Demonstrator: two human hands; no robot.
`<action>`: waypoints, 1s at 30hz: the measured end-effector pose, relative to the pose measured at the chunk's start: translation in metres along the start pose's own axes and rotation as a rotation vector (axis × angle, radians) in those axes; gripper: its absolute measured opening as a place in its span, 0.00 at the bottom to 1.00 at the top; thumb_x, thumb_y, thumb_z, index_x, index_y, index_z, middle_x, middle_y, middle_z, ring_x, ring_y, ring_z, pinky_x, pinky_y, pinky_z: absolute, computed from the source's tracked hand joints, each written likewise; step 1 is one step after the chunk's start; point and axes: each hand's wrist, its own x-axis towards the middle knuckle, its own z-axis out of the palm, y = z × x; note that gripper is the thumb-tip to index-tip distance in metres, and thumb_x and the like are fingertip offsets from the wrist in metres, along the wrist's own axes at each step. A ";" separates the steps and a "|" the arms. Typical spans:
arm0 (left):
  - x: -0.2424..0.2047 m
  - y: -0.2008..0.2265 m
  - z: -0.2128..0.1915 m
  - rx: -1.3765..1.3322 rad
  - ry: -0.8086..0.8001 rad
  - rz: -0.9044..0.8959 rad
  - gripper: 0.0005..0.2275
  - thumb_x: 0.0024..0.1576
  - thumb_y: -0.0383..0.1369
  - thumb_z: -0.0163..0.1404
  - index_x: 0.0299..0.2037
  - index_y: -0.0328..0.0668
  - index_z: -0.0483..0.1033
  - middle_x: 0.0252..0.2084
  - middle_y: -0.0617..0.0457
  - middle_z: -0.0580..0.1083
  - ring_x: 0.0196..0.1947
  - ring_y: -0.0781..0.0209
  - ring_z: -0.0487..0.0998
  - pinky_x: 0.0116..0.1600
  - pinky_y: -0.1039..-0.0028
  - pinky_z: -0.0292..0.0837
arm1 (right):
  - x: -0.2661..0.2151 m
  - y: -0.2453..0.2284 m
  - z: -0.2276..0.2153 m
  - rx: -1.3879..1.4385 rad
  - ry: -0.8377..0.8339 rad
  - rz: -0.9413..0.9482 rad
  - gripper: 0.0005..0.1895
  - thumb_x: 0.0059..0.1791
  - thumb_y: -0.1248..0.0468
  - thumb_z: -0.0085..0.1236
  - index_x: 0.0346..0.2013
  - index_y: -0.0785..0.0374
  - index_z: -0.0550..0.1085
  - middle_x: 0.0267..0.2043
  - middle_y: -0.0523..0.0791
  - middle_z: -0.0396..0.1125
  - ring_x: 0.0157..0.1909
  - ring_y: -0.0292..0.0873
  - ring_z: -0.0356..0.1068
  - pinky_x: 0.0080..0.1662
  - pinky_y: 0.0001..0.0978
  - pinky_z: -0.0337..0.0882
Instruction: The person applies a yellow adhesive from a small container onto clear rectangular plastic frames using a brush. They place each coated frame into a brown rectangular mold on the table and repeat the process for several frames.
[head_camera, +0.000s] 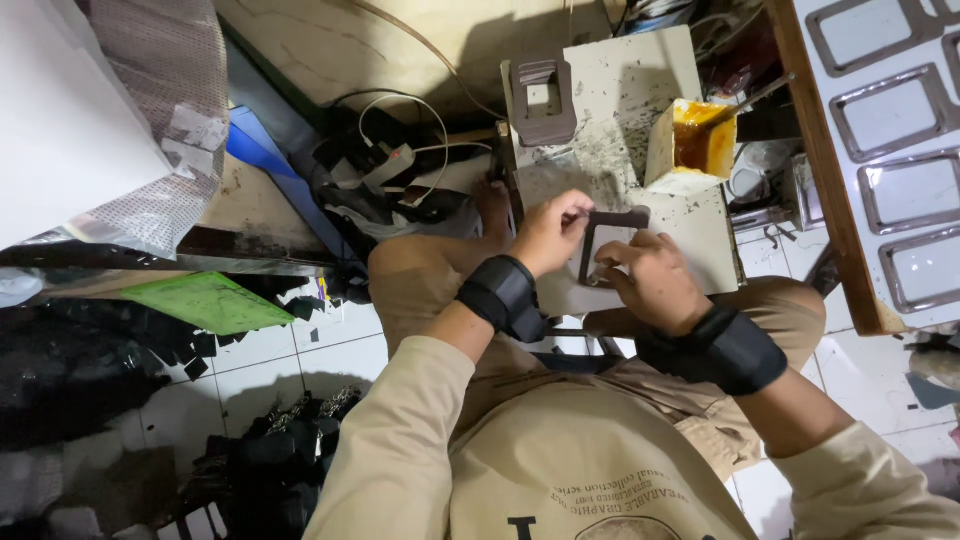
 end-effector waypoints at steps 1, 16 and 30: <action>0.006 0.005 -0.001 0.000 0.004 0.006 0.11 0.55 0.30 0.56 0.46 0.56 0.76 0.37 0.48 0.82 0.40 0.47 0.84 0.44 0.63 0.84 | 0.000 -0.002 -0.010 -0.004 0.005 -0.004 0.12 0.43 0.59 0.68 0.39 0.43 0.78 0.29 0.39 0.71 0.39 0.46 0.73 0.50 0.36 0.70; 0.035 0.058 -0.040 0.152 -0.268 0.226 0.12 0.59 0.24 0.49 0.50 0.41 0.80 0.43 0.37 0.81 0.50 0.34 0.80 0.57 0.50 0.76 | 0.014 -0.010 -0.028 0.353 0.099 0.168 0.09 0.47 0.61 0.67 0.42 0.47 0.80 0.32 0.44 0.75 0.40 0.49 0.74 0.46 0.44 0.74; -0.012 -0.016 -0.045 0.372 -0.267 -0.057 0.10 0.60 0.31 0.47 0.47 0.46 0.81 0.40 0.45 0.81 0.44 0.45 0.84 0.47 0.63 0.81 | 0.048 0.000 0.033 0.004 0.171 -0.046 0.08 0.47 0.57 0.67 0.40 0.47 0.78 0.32 0.39 0.75 0.40 0.45 0.72 0.48 0.40 0.71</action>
